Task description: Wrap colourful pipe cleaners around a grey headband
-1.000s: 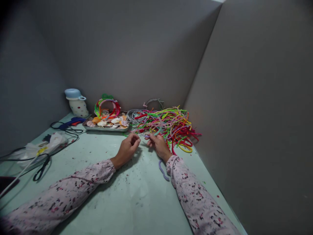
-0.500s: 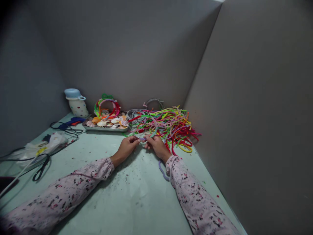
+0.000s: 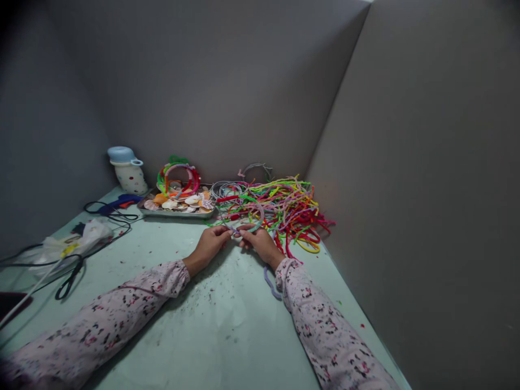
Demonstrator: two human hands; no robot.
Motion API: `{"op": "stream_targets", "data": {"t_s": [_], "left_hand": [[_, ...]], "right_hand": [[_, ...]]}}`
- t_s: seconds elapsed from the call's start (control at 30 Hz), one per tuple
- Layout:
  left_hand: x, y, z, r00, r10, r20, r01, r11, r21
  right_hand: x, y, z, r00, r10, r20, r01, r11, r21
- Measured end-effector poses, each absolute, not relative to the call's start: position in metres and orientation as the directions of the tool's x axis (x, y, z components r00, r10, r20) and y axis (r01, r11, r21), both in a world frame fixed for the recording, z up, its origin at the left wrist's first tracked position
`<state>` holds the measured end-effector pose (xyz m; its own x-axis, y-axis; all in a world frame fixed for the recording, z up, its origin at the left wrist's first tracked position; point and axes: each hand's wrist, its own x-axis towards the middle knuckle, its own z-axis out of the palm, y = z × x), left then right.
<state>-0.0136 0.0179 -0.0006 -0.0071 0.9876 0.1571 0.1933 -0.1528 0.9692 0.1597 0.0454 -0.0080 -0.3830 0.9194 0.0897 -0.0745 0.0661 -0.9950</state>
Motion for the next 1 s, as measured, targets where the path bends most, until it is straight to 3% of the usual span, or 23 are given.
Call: {"op": "stream_targets", "data": {"t_s": [0.37,1.0], "left_hand": [[-0.0141,0.0176,-0.0022,-0.029,0.985,0.173,0.224,-0.162,0.961],[-0.0148,0.0191,-0.0040,-0.009,0.989,0.150,0.176,-0.146,0.973]], "right_hand": [[0.1575,0.0438,-0.0046,-0.384,0.922,0.056,-0.021,0.052,-0.998],[0.1590,0.0479,-0.0100,-0.413,0.910,0.040,-0.087,0.004,-0.996]]}}
